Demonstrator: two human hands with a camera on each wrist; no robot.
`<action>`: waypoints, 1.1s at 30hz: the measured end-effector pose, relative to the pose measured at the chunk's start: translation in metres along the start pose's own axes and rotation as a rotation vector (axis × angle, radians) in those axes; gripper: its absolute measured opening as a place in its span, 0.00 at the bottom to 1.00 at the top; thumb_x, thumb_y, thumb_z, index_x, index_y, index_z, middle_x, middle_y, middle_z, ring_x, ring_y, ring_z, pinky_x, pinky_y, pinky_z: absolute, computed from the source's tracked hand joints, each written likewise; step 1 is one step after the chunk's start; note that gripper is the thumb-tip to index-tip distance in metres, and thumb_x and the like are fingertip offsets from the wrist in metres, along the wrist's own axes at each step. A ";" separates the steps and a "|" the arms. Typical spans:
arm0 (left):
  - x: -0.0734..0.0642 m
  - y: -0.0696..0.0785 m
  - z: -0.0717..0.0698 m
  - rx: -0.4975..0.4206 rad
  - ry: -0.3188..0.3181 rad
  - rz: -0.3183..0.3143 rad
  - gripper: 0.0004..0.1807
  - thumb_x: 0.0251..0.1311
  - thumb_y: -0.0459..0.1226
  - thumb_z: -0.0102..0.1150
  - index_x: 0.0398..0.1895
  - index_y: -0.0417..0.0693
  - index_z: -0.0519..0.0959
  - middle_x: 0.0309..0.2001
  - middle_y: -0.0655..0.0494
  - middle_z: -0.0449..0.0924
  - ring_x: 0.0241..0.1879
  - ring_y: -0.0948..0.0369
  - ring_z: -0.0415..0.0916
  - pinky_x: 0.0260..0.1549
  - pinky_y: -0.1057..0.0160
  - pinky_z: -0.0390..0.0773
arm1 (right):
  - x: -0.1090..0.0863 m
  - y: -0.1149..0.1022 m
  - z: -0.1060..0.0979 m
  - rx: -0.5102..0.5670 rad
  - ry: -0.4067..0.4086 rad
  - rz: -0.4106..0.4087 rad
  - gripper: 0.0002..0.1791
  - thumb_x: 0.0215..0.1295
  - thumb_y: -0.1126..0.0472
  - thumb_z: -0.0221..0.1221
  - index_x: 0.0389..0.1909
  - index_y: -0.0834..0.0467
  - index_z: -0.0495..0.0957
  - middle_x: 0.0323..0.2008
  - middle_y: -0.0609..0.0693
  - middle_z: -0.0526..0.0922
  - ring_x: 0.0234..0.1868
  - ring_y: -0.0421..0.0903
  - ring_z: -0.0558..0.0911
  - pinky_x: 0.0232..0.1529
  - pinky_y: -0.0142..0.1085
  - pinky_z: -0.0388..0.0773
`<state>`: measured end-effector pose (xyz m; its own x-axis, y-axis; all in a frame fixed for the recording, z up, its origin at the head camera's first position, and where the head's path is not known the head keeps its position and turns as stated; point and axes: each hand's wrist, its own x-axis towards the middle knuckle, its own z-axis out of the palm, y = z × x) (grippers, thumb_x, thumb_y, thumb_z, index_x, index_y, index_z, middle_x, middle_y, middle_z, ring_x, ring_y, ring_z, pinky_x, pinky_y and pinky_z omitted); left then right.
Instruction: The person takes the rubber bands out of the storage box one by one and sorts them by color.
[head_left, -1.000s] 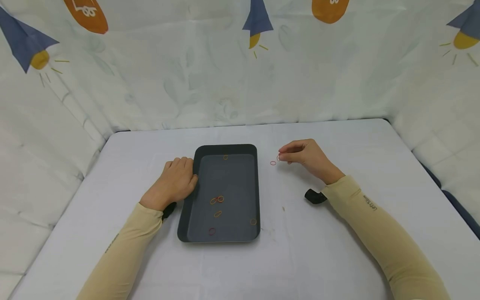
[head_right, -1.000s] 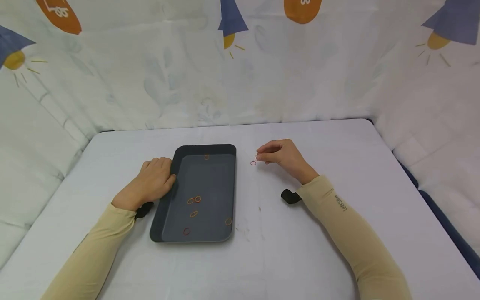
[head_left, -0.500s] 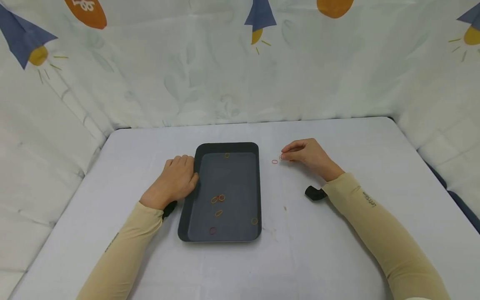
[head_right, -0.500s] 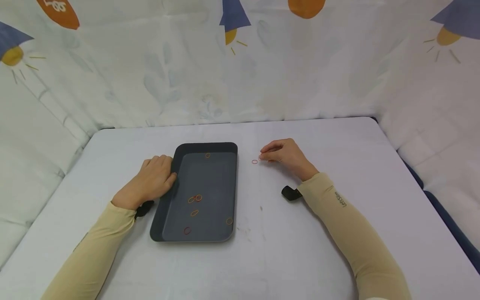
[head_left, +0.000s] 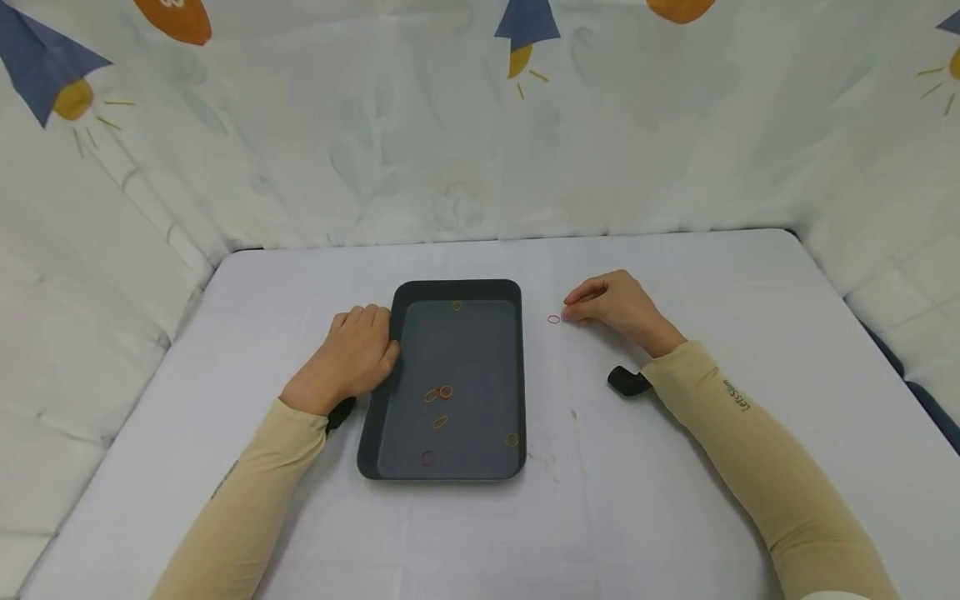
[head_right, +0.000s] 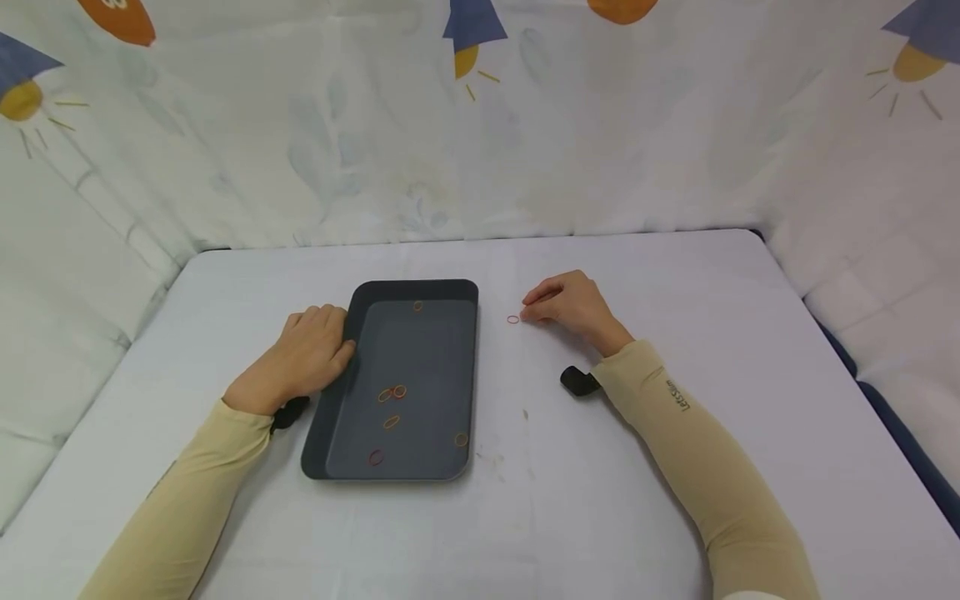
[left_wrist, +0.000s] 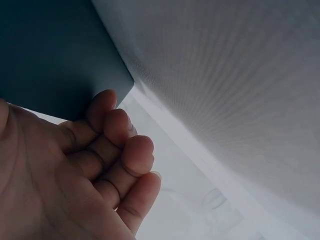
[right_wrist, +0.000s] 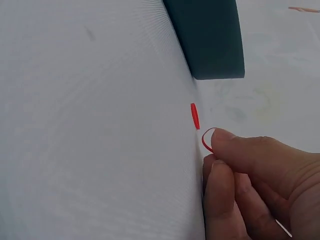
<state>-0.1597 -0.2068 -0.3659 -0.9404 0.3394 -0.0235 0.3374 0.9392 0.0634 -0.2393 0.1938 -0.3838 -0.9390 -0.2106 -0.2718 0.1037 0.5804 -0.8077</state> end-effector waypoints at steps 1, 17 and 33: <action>0.000 0.000 -0.001 0.000 0.000 0.002 0.13 0.73 0.39 0.43 0.45 0.34 0.68 0.39 0.42 0.70 0.46 0.42 0.69 0.52 0.41 0.67 | 0.000 -0.001 0.000 -0.018 0.006 0.004 0.17 0.53 0.50 0.77 0.43 0.50 0.90 0.33 0.42 0.91 0.37 0.40 0.87 0.48 0.35 0.76; -0.002 0.000 -0.004 -0.013 0.001 -0.002 0.13 0.72 0.38 0.42 0.44 0.34 0.67 0.39 0.42 0.70 0.45 0.43 0.68 0.52 0.41 0.66 | -0.004 -0.006 -0.001 -0.090 0.025 0.018 0.14 0.56 0.49 0.75 0.42 0.47 0.91 0.35 0.43 0.92 0.41 0.41 0.87 0.48 0.36 0.75; -0.003 0.002 -0.001 -0.016 0.005 -0.015 0.14 0.72 0.38 0.43 0.46 0.33 0.68 0.40 0.41 0.71 0.47 0.41 0.70 0.53 0.40 0.67 | -0.009 -0.015 0.003 0.177 0.045 -0.104 0.18 0.69 0.51 0.65 0.51 0.60 0.86 0.46 0.55 0.89 0.43 0.49 0.88 0.49 0.38 0.84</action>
<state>-0.1566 -0.2060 -0.3645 -0.9454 0.3252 -0.0199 0.3228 0.9432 0.0789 -0.2319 0.1845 -0.3706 -0.9611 -0.2242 -0.1616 0.0575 0.4097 -0.9104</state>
